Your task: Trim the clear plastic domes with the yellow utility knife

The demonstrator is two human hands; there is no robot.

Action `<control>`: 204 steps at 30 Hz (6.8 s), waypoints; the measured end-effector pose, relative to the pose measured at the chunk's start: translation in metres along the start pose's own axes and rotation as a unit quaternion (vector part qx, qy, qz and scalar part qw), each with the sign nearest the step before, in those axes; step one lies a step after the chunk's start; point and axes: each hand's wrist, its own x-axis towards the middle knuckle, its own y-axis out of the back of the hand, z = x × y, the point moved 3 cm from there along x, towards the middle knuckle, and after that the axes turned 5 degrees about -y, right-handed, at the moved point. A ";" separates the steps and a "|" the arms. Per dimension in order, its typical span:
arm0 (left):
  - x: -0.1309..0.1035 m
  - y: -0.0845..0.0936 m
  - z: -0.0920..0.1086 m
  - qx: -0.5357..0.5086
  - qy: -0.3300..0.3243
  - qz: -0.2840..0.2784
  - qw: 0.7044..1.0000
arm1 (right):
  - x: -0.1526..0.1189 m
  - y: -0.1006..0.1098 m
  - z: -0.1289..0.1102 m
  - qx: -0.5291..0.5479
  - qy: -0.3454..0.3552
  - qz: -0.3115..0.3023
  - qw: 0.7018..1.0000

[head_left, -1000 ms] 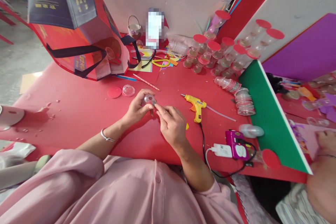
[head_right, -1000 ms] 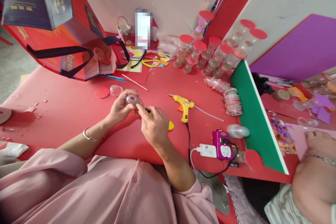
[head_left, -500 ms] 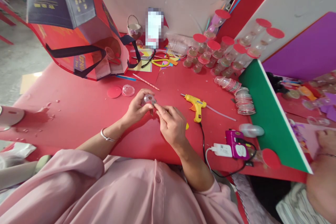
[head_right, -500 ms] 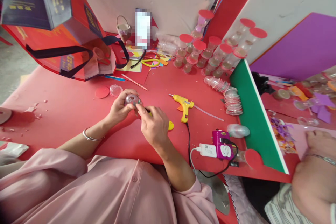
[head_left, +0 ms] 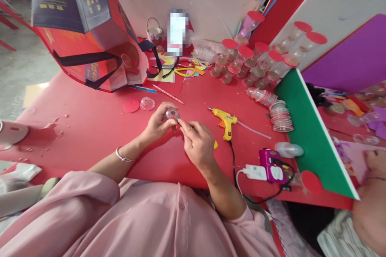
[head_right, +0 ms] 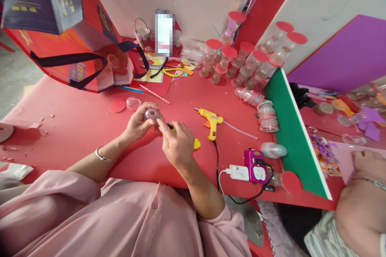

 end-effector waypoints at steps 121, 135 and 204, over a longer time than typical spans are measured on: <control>-0.003 -0.002 0.002 -0.090 0.090 0.064 0.990 | 0.003 0.005 0.000 0.004 0.040 0.067 0.997; -0.001 -0.003 0.003 -0.105 0.087 0.043 0.990 | 0.002 0.004 -0.003 0.027 0.037 0.052 0.998; -0.001 0.001 -0.004 -0.100 0.121 0.041 0.987 | 0.011 0.000 0.012 0.115 -0.020 0.042 0.992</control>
